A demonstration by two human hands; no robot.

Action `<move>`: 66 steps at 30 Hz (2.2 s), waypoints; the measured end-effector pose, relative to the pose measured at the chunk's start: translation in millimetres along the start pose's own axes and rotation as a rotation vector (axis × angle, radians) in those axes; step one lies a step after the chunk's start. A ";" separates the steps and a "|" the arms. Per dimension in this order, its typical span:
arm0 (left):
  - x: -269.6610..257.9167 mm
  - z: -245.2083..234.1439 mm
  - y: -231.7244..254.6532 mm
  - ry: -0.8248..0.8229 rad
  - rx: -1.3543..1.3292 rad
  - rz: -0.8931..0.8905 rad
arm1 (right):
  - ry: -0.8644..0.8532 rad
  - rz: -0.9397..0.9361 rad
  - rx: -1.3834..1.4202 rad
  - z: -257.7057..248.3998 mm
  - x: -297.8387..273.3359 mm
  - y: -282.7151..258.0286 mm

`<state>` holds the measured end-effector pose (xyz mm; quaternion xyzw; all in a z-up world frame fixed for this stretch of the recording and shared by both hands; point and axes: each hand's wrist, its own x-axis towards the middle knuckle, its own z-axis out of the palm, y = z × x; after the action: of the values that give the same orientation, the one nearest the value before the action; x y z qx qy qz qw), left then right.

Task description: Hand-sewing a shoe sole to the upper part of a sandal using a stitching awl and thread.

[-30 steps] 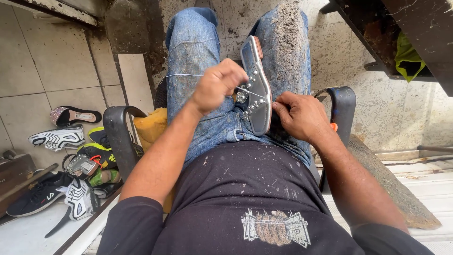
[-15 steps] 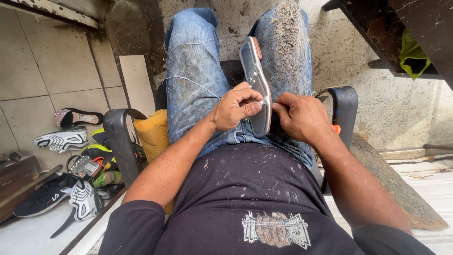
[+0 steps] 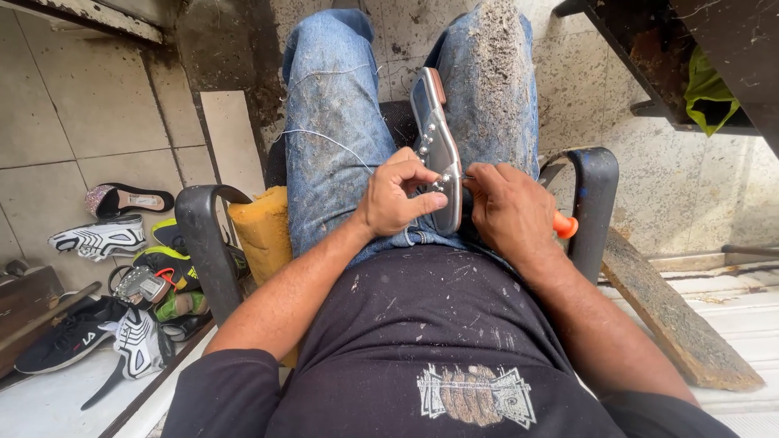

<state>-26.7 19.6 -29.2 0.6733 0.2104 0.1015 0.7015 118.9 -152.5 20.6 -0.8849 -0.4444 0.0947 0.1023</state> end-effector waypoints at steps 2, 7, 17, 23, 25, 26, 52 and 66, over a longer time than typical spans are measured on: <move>-1.1 4.0 -0.4 0.025 0.091 0.174 | -0.027 -0.085 0.089 0.7 -0.8 4.4; -0.7 10.0 -4.9 0.012 0.103 0.178 | -0.494 -0.130 0.432 -66.4 46.6 -2.9; -0.2 21.6 12.7 0.177 0.217 0.151 | -0.611 0.225 0.259 -65.4 46.8 -22.6; -1.7 20.6 12.2 0.309 0.401 0.230 | -0.555 0.054 -0.219 -91.4 53.3 -7.4; 0.2 18.0 14.1 0.293 0.432 0.203 | -0.630 0.107 -0.259 -114.2 53.8 -9.4; -5.5 18.8 15.7 0.277 0.467 0.158 | -0.719 0.157 -0.291 -125.3 51.9 -10.9; -7.8 -21.8 7.6 0.276 0.180 -0.109 | 0.121 -0.077 1.395 6.8 45.3 -16.8; -7.7 -19.9 7.6 0.267 0.202 -0.089 | 0.050 0.087 1.471 27.3 49.5 -3.5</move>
<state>-41.1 34.8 -20.6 0.7109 0.3408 0.1372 0.5998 138.2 -107.9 -8.5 -0.6064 -0.2281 0.3522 0.6754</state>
